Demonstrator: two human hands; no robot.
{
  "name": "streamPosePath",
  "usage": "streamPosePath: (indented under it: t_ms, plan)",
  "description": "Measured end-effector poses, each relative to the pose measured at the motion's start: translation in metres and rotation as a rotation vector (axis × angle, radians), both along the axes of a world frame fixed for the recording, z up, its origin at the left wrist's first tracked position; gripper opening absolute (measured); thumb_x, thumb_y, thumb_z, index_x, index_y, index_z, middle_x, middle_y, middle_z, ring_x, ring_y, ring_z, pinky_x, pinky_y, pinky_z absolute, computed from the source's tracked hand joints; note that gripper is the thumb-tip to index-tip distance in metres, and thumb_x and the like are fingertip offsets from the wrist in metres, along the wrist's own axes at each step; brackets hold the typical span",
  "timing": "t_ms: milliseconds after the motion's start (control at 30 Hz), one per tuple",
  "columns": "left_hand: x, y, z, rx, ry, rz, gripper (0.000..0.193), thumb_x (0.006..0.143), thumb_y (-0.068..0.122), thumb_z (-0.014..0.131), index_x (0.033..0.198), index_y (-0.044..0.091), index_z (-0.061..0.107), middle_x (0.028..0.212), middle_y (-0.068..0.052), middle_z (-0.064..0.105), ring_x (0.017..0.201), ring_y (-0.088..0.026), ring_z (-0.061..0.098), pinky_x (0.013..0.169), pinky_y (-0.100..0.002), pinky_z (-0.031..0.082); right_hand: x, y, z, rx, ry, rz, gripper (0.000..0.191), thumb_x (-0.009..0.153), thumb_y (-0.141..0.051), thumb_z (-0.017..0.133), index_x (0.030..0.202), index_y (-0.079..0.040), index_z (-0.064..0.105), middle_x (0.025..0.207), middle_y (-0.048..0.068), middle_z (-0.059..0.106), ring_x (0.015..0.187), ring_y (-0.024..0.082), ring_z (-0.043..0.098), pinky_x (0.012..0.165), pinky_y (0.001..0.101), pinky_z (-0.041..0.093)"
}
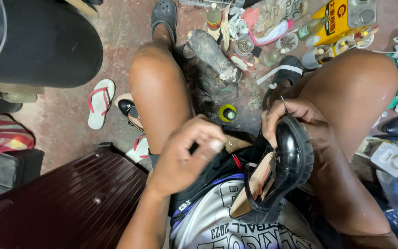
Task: The person is repairing a black shoe by hand-stitching the sole to the upper. They use a needle and thread to sew along the edge of the sole, pulling the thread tight after each stitch.
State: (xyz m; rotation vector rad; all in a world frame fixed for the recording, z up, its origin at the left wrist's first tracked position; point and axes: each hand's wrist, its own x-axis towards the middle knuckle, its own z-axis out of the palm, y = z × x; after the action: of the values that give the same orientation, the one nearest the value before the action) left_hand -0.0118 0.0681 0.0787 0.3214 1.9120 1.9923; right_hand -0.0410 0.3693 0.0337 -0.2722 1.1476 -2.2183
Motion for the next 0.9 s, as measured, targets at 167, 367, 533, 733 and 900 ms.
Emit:
streamPosePath:
  t_ms: [167,367,533,733,900]
  plan:
    - [0.013,0.017,0.005,-0.063,0.170,-0.081,0.015,0.105,0.021,0.067,0.110,0.007,0.071,0.105,-0.005,0.072,0.095,-0.013,0.070,0.086,-0.029,0.057,-0.008,-0.008,-0.003,0.023,0.096,0.071,0.057,0.098,-0.051,0.073,0.106,0.005,0.062,0.087,0.012,0.066,0.078,0.018,0.061,0.070,0.0298,0.047]
    - [0.028,0.038,-0.013,0.218,0.049,0.068,0.045,0.091,0.019,0.079,0.128,-0.003,0.067,0.132,-0.012,0.065,0.121,-0.018,0.063,0.108,-0.029,0.049,-0.013,-0.022,-0.004,0.078,-0.319,-0.058,0.026,0.103,-0.021,0.062,0.118,-0.001,0.056,0.067,-0.004,0.055,0.042,0.000,0.042,0.038,0.0183,0.032]
    - [0.038,0.044,-0.028,0.416,-0.334,0.058,0.078,0.083,0.015,0.080,0.150,-0.008,0.047,0.141,-0.008,0.061,0.129,-0.013,0.056,0.116,-0.030,0.041,-0.012,-0.032,-0.006,0.149,-0.381,-0.163,0.015,0.108,-0.014,0.052,0.117,-0.003,0.055,0.068,-0.007,0.049,0.045,-0.001,0.037,0.039,0.0181,0.030]
    - [0.043,0.033,-0.039,0.544,-0.481,0.094,0.085,0.079,0.011,0.080,0.154,-0.009,0.043,0.144,-0.013,0.060,0.133,-0.018,0.057,0.119,-0.034,0.040,-0.002,-0.038,0.008,0.376,-0.345,-0.218,0.024,0.105,-0.022,0.053,0.128,-0.013,0.058,0.059,-0.006,0.046,0.042,0.002,0.040,0.038,0.0203,0.032]
    - [0.035,0.012,-0.047,0.707,-0.458,0.068,0.088,0.080,0.022,0.079,0.153,-0.010,0.043,0.143,-0.020,0.061,0.129,-0.027,0.062,0.115,-0.041,0.046,0.006,-0.027,0.020,0.388,-0.149,0.136,0.023,0.095,-0.021,0.067,0.109,-0.003,0.063,0.073,-0.004,0.055,0.054,0.002,0.044,0.042,0.0204,0.033]
